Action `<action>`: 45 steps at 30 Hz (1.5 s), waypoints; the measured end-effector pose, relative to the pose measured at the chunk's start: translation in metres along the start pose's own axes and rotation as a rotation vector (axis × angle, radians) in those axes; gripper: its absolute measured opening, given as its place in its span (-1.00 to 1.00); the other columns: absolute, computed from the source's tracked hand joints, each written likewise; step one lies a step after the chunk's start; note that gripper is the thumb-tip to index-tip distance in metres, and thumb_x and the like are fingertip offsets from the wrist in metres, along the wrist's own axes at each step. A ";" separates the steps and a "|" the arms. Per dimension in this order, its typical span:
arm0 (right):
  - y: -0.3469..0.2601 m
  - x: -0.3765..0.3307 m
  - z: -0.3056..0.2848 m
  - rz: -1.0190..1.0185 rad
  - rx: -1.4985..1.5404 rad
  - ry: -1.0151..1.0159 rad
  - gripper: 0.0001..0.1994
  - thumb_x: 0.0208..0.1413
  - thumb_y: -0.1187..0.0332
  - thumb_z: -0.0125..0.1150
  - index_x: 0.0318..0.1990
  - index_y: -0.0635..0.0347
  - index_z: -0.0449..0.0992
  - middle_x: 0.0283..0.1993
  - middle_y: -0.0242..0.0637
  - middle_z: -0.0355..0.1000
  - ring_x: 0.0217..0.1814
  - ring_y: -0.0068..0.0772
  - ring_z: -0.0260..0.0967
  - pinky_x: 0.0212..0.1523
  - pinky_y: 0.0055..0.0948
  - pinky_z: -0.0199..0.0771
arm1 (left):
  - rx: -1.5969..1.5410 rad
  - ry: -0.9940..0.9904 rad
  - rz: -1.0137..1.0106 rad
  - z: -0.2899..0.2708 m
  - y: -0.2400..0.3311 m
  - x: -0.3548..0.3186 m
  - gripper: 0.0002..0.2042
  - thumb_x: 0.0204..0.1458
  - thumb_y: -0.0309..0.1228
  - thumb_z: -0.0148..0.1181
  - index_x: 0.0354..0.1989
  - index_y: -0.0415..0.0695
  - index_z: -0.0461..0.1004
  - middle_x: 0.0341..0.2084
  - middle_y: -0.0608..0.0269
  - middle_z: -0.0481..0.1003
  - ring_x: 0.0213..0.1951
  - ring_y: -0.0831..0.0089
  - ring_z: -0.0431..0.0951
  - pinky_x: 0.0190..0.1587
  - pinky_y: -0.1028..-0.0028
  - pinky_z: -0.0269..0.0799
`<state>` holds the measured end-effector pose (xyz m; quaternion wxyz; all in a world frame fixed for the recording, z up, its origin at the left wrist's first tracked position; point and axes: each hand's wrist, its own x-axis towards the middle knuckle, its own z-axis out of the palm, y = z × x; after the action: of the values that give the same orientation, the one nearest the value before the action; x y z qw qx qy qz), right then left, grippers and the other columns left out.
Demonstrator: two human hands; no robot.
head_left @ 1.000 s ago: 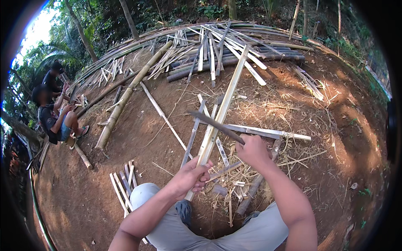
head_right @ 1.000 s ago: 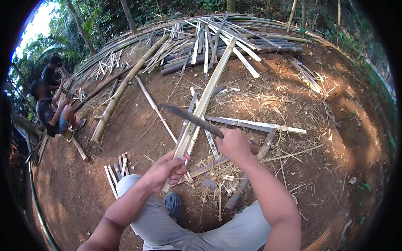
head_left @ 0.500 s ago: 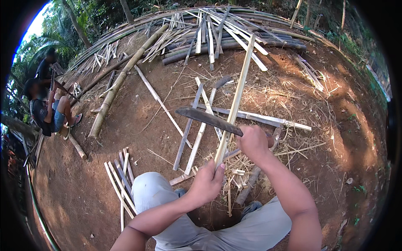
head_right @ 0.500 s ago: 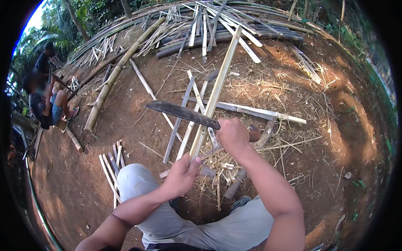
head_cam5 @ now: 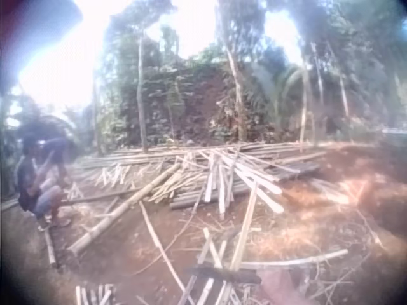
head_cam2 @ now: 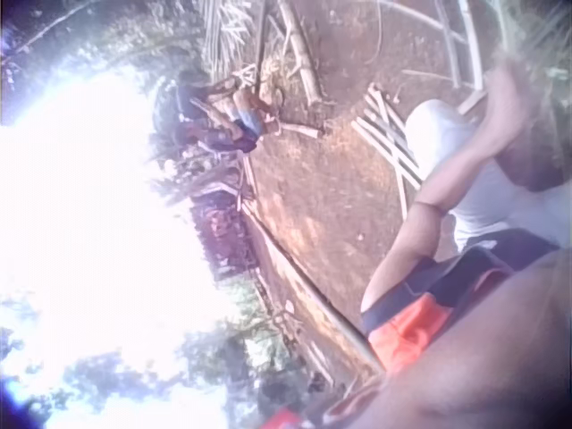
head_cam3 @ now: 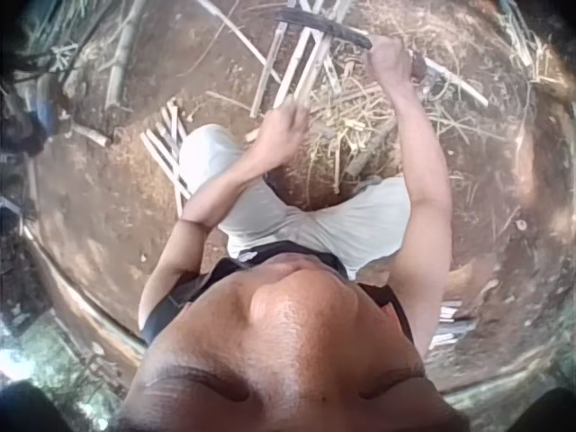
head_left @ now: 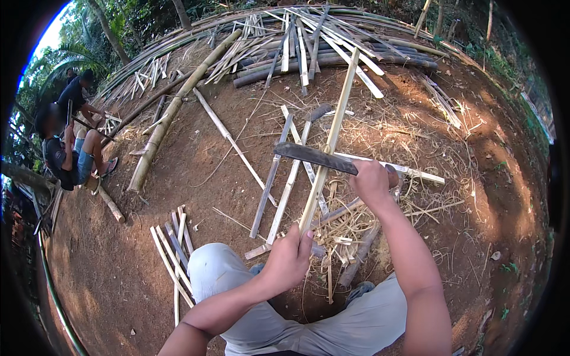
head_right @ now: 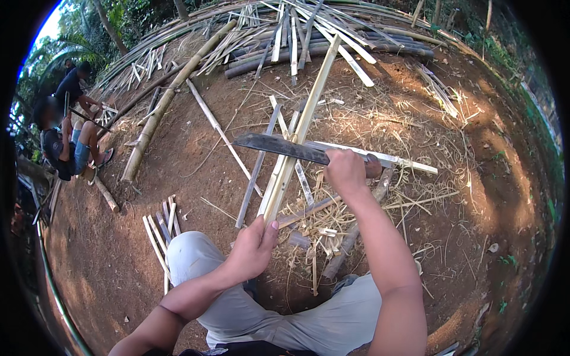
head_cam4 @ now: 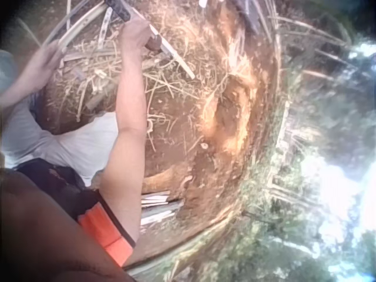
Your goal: The person sits on the ground and uses a machete to split long bamboo poles into thin strips. They repeatedly strike the bamboo against a wooden block to separate the layers, then use the blade to shave and refine the strips. The finished strips are placed in a pile on the ground.
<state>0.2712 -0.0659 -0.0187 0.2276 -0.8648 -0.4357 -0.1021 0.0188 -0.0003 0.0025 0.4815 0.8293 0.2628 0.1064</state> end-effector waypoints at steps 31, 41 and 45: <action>0.046 -0.001 -0.017 0.222 -0.050 -0.087 -0.86 0.03 0.55 0.03 -0.46 0.27 0.53 -0.46 0.03 0.53 -0.43 -0.01 0.56 -0.35 -0.09 0.58 | 0.017 -0.091 -0.131 0.006 -0.023 -0.113 -0.72 0.29 -0.33 0.02 -0.40 -0.29 0.31 -0.74 0.01 0.40 -0.65 0.13 0.50 -0.58 0.23 0.33; 0.054 -0.001 -0.016 0.182 -0.062 -0.143 -0.84 0.01 0.54 0.04 -0.37 0.28 0.58 -0.51 0.03 0.52 -0.47 0.02 0.55 -0.35 -0.07 0.59 | 0.030 -0.108 -0.249 -0.010 -0.031 -0.161 -0.76 0.31 -0.33 -0.01 -0.31 -0.28 0.40 -0.70 0.24 0.39 -0.62 0.49 0.43 -0.51 0.40 0.36; -0.005 -0.018 0.006 -0.053 -0.040 -0.169 -0.85 0.01 0.50 0.06 -0.38 0.28 0.58 -0.45 0.07 0.53 -0.37 0.04 0.57 -0.28 -0.09 0.60 | 0.070 -0.019 -0.291 -0.011 -0.039 -0.167 -0.76 0.30 -0.34 -0.01 -0.31 -0.28 0.40 -0.71 0.25 0.40 -0.62 0.54 0.41 -0.51 0.41 0.36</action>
<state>0.2564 -0.0728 -0.0288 0.1698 -0.8630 -0.4738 -0.0434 -0.1396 -0.0664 -0.0123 0.4650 0.7997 0.3793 0.0182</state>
